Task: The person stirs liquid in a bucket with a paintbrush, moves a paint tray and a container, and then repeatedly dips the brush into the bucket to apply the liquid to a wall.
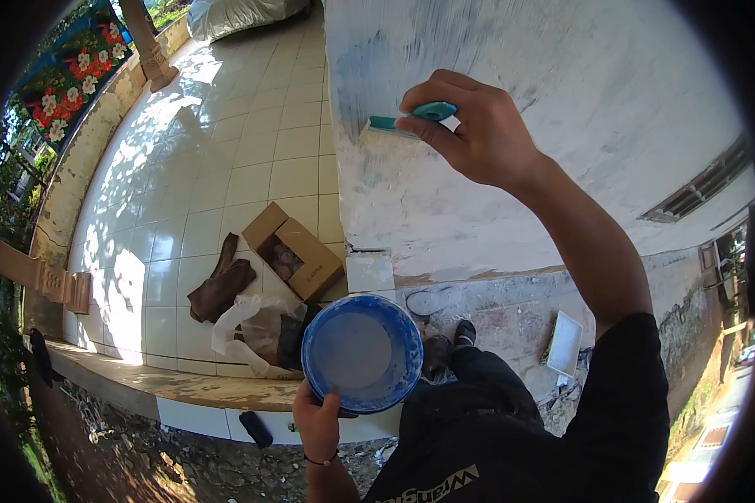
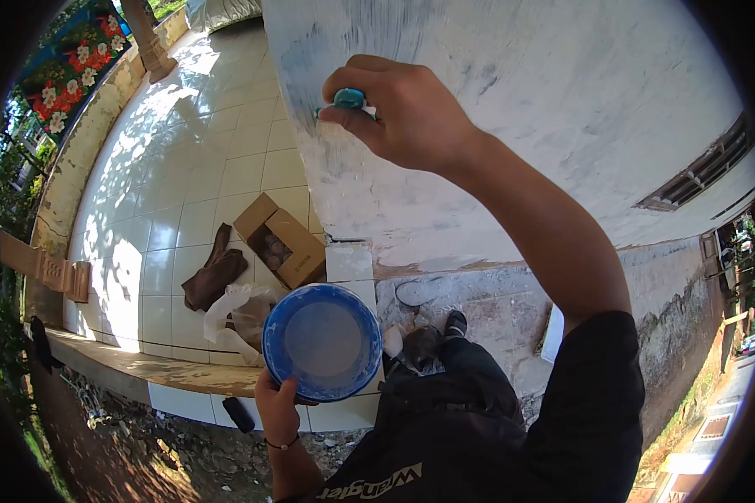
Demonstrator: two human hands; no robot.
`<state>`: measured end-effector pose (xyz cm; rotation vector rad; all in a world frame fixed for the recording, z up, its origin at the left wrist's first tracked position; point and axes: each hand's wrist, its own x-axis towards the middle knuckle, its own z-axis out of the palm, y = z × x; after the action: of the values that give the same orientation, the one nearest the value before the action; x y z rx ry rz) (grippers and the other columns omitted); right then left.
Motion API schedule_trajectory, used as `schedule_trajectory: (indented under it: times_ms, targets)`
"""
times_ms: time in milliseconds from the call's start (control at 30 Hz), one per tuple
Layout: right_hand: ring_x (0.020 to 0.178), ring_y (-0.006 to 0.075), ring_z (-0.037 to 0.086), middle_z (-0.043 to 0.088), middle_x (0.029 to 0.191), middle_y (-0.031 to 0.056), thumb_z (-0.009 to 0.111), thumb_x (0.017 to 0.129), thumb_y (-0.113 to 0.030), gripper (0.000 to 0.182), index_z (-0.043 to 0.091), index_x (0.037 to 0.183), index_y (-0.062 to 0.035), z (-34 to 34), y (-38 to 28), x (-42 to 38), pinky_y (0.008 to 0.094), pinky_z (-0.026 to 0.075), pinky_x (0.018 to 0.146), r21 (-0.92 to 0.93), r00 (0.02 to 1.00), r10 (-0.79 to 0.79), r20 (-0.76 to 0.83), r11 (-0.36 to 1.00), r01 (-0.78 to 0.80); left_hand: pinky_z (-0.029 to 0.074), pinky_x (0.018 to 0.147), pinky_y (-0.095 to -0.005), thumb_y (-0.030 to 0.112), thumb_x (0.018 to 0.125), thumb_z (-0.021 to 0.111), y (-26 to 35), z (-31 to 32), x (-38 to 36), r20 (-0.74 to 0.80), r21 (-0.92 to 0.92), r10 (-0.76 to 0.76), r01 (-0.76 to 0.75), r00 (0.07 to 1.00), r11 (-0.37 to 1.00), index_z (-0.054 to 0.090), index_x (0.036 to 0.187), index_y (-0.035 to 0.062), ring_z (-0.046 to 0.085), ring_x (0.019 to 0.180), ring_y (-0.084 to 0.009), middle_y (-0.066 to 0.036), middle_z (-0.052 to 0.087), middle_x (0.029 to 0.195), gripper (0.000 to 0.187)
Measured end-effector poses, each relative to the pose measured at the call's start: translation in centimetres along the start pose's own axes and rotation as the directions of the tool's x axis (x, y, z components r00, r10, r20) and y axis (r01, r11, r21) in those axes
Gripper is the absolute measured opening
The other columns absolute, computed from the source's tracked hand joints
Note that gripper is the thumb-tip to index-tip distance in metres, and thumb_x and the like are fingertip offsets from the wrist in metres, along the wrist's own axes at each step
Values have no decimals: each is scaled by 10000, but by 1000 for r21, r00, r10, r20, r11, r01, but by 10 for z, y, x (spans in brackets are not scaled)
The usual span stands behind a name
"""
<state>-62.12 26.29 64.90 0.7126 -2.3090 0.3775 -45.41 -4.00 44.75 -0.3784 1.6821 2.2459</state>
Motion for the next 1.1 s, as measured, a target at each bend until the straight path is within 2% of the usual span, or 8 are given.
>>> schedule_trajectory:
  times_ms: [100, 167, 233, 333, 500, 733, 1000, 1100]
  targets:
    - [619, 215, 607, 602, 784, 56, 672, 842, -172, 123, 623, 889, -70, -20, -13, 4, 313, 486, 551, -25, 996, -63, -63, 998, 62, 574, 504, -264, -14, 813, 517, -2, -4, -3, -21, 24, 12, -12, 1000, 1000, 549, 1045, -77, 616, 623, -120, -93, 621, 859, 243]
    - [654, 211, 601, 586, 790, 47, 693, 783, -124, 140, 616, 885, -68, -24, -27, -4, 308, 474, 537, -28, 989, -112, -96, 994, 110, 569, 506, -261, -9, 810, 522, -3, -6, -8, -39, 26, 6, -5, 999, 1000, 550, 1044, -76, 614, 623, -119, -93, 623, 863, 245]
    - [732, 206, 597, 561, 811, 43, 712, 673, -79, 219, 606, 865, -76, -18, -38, -19, 288, 506, 574, -143, 928, -335, -163, 939, 314, 564, 508, -257, -5, 807, 526, -7, -12, -12, -60, 32, -1, 3, 998, 999, 552, 1043, -75, 612, 623, -119, -92, 624, 867, 247]
    - [833, 213, 611, 541, 855, 57, 735, 663, -66, 270, 626, 908, -95, 13, -37, -48, 305, 583, 739, -450, 831, -541, -128, 778, 438, 542, 537, -244, 6, 801, 541, -11, -16, -13, -76, 74, 36, -31, 996, 997, 555, 1045, -72, 612, 649, -122, -91, 631, 887, 256]
    - [903, 222, 583, 527, 873, 44, 678, 686, -48, 238, 605, 905, -104, 82, -10, -106, 315, 574, 788, -515, 843, -535, -46, 736, 439, 509, 663, -247, 13, 797, 543, -6, -17, -18, -125, 128, 82, -66, 989, 990, 558, 1038, -67, 605, 748, -121, -85, 638, 914, 253]
    - [910, 233, 572, 502, 835, 45, 656, 694, -78, 171, 603, 856, -88, 129, -8, -152, 329, 549, 828, -432, 875, -483, 34, 783, 448, 505, 694, -256, 15, 801, 538, -13, -20, -21, -113, 122, 116, -102, 987, 987, 555, 1038, -66, 602, 761, -127, -90, 637, 919, 251]
    - [892, 230, 556, 490, 845, 47, 640, 740, -97, 137, 553, 841, -63, 140, -13, -183, 362, 515, 848, -408, 872, -482, 88, 781, 473, 550, 560, -258, 25, 797, 523, -9, -13, -23, -119, 118, 9, 5, 993, 993, 542, 1040, -76, 617, 682, -132, -105, 631, 903, 264]
    - [886, 231, 555, 490, 840, 48, 634, 739, -100, 139, 553, 847, -64, 139, -13, -190, 367, 508, 851, -366, 872, -480, 95, 798, 479, 575, 522, -271, 19, 796, 513, -13, -10, -19, -117, 95, 62, -51, 991, 994, 533, 1041, -84, 632, 650, -147, -116, 628, 890, 267]
